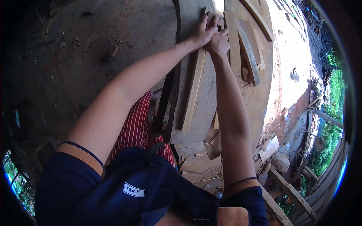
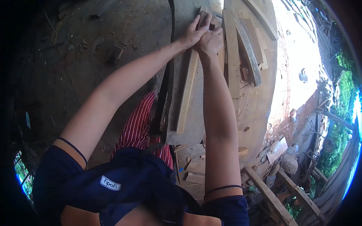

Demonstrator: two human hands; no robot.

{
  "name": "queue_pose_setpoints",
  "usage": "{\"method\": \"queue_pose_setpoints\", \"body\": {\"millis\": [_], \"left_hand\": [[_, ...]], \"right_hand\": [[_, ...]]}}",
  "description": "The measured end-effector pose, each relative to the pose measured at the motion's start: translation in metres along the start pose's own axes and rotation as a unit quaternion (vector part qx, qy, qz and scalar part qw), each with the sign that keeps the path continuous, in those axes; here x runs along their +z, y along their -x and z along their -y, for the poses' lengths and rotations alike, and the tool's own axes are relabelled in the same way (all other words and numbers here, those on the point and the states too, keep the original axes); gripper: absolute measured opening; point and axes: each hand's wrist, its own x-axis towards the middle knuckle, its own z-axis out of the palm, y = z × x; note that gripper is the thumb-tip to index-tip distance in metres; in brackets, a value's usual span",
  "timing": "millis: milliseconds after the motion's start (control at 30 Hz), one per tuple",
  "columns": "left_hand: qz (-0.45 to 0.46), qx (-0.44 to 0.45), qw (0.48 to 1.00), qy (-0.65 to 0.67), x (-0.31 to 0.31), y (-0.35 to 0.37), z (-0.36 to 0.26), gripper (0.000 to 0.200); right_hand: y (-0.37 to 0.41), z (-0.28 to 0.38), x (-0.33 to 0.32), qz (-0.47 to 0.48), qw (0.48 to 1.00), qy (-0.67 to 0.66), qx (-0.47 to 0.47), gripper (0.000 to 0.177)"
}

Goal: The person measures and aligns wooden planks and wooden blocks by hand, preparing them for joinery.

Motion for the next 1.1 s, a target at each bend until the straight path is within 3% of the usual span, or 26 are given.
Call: {"method": "queue_pose_setpoints", "body": {"millis": [100, 200, 300, 433, 600, 833, 933, 1100], "left_hand": [[-0.009, 0.000, 1.000, 0.015, 0.005, 0.102, -0.007, 0.076], [-0.015, -0.007, 0.998, -0.066, 0.004, 0.219, -0.037, 0.074], [0.021, -0.029, 0.986, -0.160, -0.003, 0.316, -0.055, 0.070], [0.021, -0.047, 0.982, -0.180, -0.004, 0.375, -0.060, 0.070], [0.004, -0.041, 0.988, -0.149, -0.006, 0.306, -0.052, 0.069], [-0.083, 0.059, 0.991, -0.090, -0.003, 0.079, -0.003, 0.070], [-0.048, -0.016, 0.992, -0.112, -0.009, -0.019, 0.001, 0.077], [-0.009, -0.070, 0.980, -0.188, -0.008, -0.105, -0.002, 0.082]], "right_hand": [[0.092, -0.010, 0.009, 0.011, 0.999, -0.029, -0.007, 0.082], [0.197, -0.019, 0.019, -0.054, 0.997, -0.030, -0.045, 0.076], [0.285, -0.023, 0.021, -0.031, 0.998, -0.028, -0.041, 0.071], [0.337, -0.021, 0.021, -0.027, 0.996, -0.066, -0.052, 0.073], [0.273, -0.014, 0.015, 0.001, 0.996, -0.081, -0.032, 0.071], [0.064, 0.001, 0.014, -0.067, 0.996, -0.018, -0.062, 0.065], [-0.026, 0.009, 0.013, -0.078, 0.996, 0.005, -0.030, 0.064], [-0.101, 0.018, -0.007, -0.017, 1.000, -0.009, 0.011, 0.091]]}}
